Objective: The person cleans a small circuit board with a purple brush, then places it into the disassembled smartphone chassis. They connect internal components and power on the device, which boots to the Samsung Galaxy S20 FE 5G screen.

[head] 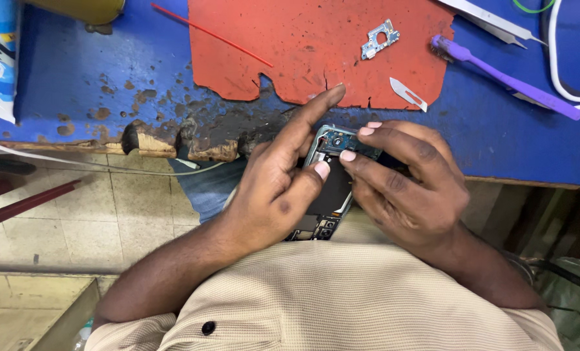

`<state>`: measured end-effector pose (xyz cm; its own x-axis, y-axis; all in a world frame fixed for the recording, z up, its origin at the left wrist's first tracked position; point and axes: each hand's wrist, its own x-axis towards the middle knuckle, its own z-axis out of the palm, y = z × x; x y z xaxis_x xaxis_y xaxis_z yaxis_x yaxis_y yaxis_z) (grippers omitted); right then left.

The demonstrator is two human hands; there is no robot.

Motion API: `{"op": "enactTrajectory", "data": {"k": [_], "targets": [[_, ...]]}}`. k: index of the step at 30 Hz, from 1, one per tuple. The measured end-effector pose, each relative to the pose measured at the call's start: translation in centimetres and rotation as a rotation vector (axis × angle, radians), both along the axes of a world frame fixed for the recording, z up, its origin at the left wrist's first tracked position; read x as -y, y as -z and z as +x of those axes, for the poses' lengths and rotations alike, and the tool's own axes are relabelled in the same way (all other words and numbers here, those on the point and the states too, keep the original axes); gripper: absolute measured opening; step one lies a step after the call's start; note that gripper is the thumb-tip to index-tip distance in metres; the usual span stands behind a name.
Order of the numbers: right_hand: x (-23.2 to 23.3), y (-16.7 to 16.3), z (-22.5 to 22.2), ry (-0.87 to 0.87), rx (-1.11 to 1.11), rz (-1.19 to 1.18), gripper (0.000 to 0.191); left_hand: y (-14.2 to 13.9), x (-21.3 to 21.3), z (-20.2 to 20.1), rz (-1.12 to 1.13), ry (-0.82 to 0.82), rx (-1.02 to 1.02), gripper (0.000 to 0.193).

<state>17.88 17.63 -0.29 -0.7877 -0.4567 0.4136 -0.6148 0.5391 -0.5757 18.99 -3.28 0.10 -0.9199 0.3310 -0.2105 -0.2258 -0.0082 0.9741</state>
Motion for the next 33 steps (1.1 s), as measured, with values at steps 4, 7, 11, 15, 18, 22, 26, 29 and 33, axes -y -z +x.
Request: {"op": "enactTrajectory", "data": {"k": [4,7,11,15,18,22,26,29,33], "targets": [[0.1,-0.4,-0.1,-0.010,-0.005,0.048,0.035,0.0,-0.1,0.2,-0.087,-0.007,-0.043,0.073],[0.4,-0.8,-0.3,-0.026,-0.022,0.065,0.036,0.2,-0.2,0.3,-0.094,-0.014,-0.062,0.074],[0.7,-1.2,-0.5,-0.056,-0.080,0.090,0.036,0.2,-0.3,0.3,-0.099,-0.018,-0.031,0.075],[0.6,-1.8,-0.4,-0.077,-0.104,0.137,0.037,0.0,-0.3,0.4,-0.083,-0.024,-0.041,0.075],[0.6,-1.9,-0.3,-0.087,-0.116,0.173,0.036,-0.1,-0.3,0.4,-0.088,-0.027,-0.027,0.075],[0.6,-1.9,-0.3,-0.128,-0.169,0.235,0.029,0.1,-0.5,0.3,-0.120,-0.059,-0.068,0.072],[0.5,-2.3,-0.3,-0.166,-0.193,0.296,0.028,0.0,-0.7,0.3,-0.104,-0.094,-0.010,0.071],[0.2,-2.6,-0.3,-0.187,-0.231,0.326,0.030,-0.2,-1.0,0.3,-0.090,-0.128,-0.009,0.070],[-0.2,-2.5,-0.5,-0.155,-0.214,0.242,0.030,-0.5,-1.2,0.0,-0.093,-0.123,-0.041,0.069]]}}
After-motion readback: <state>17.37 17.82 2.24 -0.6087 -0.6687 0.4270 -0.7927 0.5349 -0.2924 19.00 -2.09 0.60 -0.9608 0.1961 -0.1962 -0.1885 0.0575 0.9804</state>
